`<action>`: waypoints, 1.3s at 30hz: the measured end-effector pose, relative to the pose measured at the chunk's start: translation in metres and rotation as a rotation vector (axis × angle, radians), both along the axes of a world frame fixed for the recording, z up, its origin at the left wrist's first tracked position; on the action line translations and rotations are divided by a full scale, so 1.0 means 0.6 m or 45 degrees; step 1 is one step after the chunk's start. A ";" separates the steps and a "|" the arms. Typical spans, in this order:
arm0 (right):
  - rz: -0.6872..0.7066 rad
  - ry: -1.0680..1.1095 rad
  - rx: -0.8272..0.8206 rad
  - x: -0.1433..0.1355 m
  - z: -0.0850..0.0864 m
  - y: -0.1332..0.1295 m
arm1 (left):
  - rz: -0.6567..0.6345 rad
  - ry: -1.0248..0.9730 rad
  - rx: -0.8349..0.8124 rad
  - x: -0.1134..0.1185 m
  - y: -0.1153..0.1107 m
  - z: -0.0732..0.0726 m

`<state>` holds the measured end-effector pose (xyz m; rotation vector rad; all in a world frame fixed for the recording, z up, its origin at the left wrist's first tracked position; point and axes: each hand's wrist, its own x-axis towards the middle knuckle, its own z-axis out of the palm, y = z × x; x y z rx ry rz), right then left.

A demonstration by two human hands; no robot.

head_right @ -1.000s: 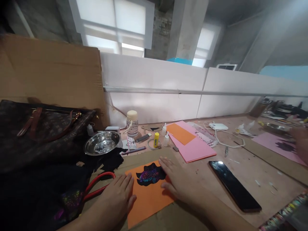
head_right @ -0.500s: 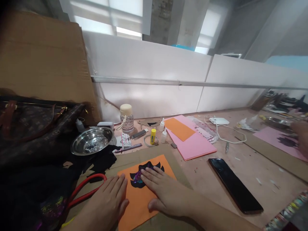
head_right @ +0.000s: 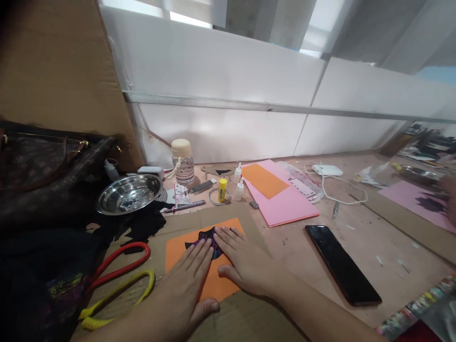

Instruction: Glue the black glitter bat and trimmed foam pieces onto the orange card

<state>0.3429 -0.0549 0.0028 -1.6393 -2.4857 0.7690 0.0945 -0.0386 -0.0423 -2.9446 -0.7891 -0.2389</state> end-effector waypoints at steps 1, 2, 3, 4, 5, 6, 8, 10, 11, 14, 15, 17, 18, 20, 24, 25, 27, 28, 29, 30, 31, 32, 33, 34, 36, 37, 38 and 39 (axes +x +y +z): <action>0.002 -0.001 0.000 0.000 0.000 0.000 | 0.008 0.003 -0.002 -0.006 -0.001 0.002; 0.003 -0.004 -0.001 0.001 -0.001 0.001 | 0.014 0.004 0.001 -0.013 -0.001 0.004; 0.003 -0.009 -0.002 0.001 -0.001 0.002 | 0.019 0.003 0.008 -0.019 -0.002 0.005; -0.001 -0.018 -0.004 0.002 -0.002 0.003 | 0.023 0.000 0.017 -0.024 -0.003 0.006; -0.009 -0.028 -0.005 0.002 -0.003 0.004 | 0.026 -0.003 0.028 -0.028 -0.004 0.006; -0.020 -0.040 -0.005 0.002 -0.003 0.005 | 0.031 -0.008 0.042 -0.031 -0.006 0.005; -0.047 -0.059 0.001 0.000 -0.002 0.003 | 0.040 -0.025 0.073 -0.032 -0.008 0.000; -0.047 -0.062 0.013 -0.007 0.001 -0.003 | 0.045 -0.050 0.107 -0.032 -0.009 -0.008; -0.011 -0.045 0.013 -0.012 0.002 -0.008 | 0.045 -0.065 0.124 -0.033 -0.009 -0.012; 0.213 0.109 -0.032 -0.031 0.005 -0.024 | 0.041 -0.098 0.156 -0.035 -0.009 -0.024; 0.271 0.168 -0.050 -0.037 0.005 -0.028 | 0.041 -0.104 0.159 -0.036 -0.009 -0.027; 0.291 0.215 -0.070 -0.042 0.005 -0.031 | 0.045 -0.109 0.153 -0.036 -0.009 -0.031; 0.254 0.183 -0.076 -0.041 0.005 -0.030 | 0.051 -0.109 0.147 -0.036 -0.010 -0.032; 0.166 0.083 -0.088 -0.033 0.006 -0.024 | 0.065 -0.108 0.133 -0.034 -0.012 -0.033; 0.022 -0.021 -0.054 0.000 0.007 -0.008 | 0.096 -0.093 0.091 -0.032 -0.014 -0.035; -0.011 -0.033 -0.031 0.008 0.006 -0.005 | 0.095 -0.088 0.081 -0.032 -0.013 -0.035; -0.088 -0.059 0.019 0.017 0.004 -0.003 | 0.086 -0.080 0.071 -0.034 -0.011 -0.034; -0.119 -0.070 0.043 0.017 0.004 -0.004 | 0.079 -0.078 0.071 -0.035 -0.010 -0.033; -0.135 -0.075 0.061 0.013 0.003 -0.006 | 0.073 -0.076 0.074 -0.036 -0.009 -0.032; -0.125 -0.075 0.068 0.007 0.003 -0.010 | 0.067 -0.075 0.079 -0.036 -0.008 -0.030; -0.077 -0.061 0.060 -0.002 0.003 -0.015 | 0.063 -0.074 0.086 -0.035 -0.008 -0.029; -0.002 -0.033 0.040 -0.011 0.003 -0.020 | 0.059 -0.074 0.093 -0.034 -0.008 -0.029; 0.084 0.006 0.012 -0.019 0.003 -0.025 | 0.057 -0.075 0.100 -0.033 -0.008 -0.028; 0.153 0.042 -0.020 -0.026 0.002 -0.028 | 0.057 -0.077 0.106 -0.032 -0.008 -0.028; 0.190 0.070 -0.075 -0.031 0.002 -0.029 | 0.064 -0.079 0.113 -0.030 -0.009 -0.030; 0.159 0.061 -0.088 -0.030 0.002 -0.027 | 0.066 -0.078 0.113 -0.029 -0.009 -0.031; 0.112 0.039 -0.094 -0.025 0.003 -0.024 | 0.069 -0.075 0.110 -0.029 -0.009 -0.033; 0.067 0.017 -0.089 -0.019 0.003 -0.020 | 0.074 -0.071 0.106 -0.030 -0.009 -0.034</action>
